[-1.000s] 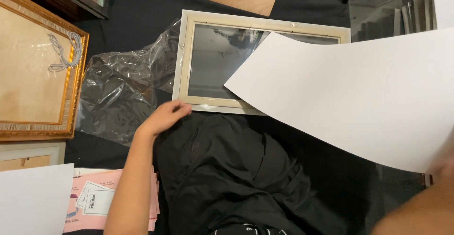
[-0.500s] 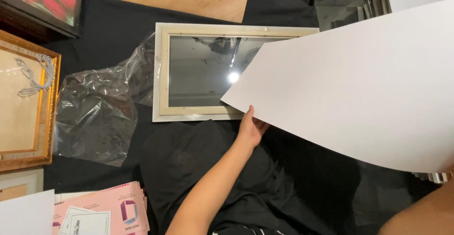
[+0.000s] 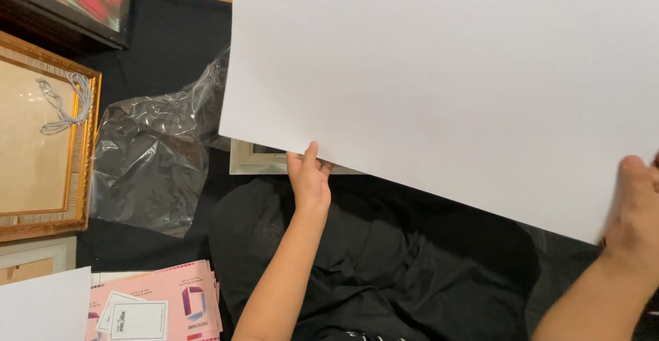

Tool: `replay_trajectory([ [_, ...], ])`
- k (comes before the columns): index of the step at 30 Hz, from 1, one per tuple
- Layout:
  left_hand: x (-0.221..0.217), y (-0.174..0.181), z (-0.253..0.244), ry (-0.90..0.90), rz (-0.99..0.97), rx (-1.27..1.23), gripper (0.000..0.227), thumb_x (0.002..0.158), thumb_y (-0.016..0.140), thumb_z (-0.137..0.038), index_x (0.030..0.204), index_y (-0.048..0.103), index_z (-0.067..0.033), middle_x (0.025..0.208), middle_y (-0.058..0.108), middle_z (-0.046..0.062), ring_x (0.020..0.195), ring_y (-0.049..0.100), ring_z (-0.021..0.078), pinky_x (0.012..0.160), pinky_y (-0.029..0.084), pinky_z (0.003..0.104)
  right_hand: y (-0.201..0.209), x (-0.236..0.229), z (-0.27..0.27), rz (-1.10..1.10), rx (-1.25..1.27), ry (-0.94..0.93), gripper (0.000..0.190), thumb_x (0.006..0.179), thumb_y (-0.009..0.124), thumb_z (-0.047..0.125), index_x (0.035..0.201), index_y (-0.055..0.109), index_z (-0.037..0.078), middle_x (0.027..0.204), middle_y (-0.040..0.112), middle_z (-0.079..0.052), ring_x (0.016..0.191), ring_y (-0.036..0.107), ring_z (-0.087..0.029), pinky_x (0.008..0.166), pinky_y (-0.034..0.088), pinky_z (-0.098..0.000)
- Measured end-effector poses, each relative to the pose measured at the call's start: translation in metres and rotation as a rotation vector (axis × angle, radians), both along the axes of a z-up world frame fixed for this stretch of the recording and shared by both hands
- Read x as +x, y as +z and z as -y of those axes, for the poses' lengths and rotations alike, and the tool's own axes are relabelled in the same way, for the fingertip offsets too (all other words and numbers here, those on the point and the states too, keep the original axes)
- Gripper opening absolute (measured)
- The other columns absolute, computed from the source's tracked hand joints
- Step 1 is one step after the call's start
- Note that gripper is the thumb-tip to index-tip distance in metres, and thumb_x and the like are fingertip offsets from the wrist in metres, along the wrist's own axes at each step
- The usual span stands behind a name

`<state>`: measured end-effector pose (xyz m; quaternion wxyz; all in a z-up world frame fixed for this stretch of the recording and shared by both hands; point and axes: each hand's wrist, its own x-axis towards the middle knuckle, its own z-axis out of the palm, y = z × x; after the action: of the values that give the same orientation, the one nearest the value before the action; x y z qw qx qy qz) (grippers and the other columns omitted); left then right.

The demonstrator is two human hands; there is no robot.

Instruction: Inserting and securing a paper backing into a picture frame after cleaning the glass

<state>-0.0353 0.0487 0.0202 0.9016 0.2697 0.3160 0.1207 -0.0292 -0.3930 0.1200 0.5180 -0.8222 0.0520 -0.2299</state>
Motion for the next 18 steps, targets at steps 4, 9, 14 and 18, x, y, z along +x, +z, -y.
replay_trajectory([
  [4,0.0,-0.069,0.013,-0.021,-0.207,-0.076,0.04,0.097,0.053,-0.004,0.137,0.048,0.0004,0.12,0.058,0.018,0.101,0.06,0.0249,0.087,0.052,0.039,-0.024,0.029,0.004,-0.143,-0.262,-0.066,0.035,0.122,0.065,-0.001,0.153,0.05,-0.01,0.105,0.06,-0.01,0.091,0.06,-0.016,0.093,0.053,-0.0295],
  [9,0.003,-0.096,0.025,-0.069,-0.466,-0.06,0.047,0.096,0.051,-0.002,0.142,0.047,-0.0016,0.135,0.054,0.019,0.119,0.056,0.0293,0.101,0.052,0.047,-0.026,0.043,-0.025,-0.354,-0.123,-0.127,0.03,0.108,0.066,0.003,0.136,0.06,-0.006,0.088,0.053,0.002,0.084,0.054,-0.007,0.092,0.051,-0.0219],
  [14,0.003,-0.076,0.025,-0.113,-0.443,0.076,0.045,0.097,0.048,-0.001,0.141,0.043,-0.0011,0.129,0.056,0.02,0.109,0.059,0.0273,0.093,0.054,0.042,-0.031,0.057,-0.029,-0.44,-0.002,-0.142,0.028,0.106,0.065,0.007,0.133,0.064,0.001,0.086,0.053,0.005,0.078,0.048,-0.004,0.081,0.044,-0.0175],
  [18,0.005,-0.104,0.024,-0.034,-0.506,0.416,0.081,0.089,0.063,-0.011,0.155,0.018,0.003,0.154,0.027,0.022,0.143,0.04,0.0309,0.114,0.037,0.037,-0.048,0.06,-0.017,-0.429,0.122,-0.199,0.026,0.105,0.064,0.006,0.132,0.063,0.004,0.084,0.051,0.007,0.08,0.049,-0.001,0.088,0.046,-0.015],
])
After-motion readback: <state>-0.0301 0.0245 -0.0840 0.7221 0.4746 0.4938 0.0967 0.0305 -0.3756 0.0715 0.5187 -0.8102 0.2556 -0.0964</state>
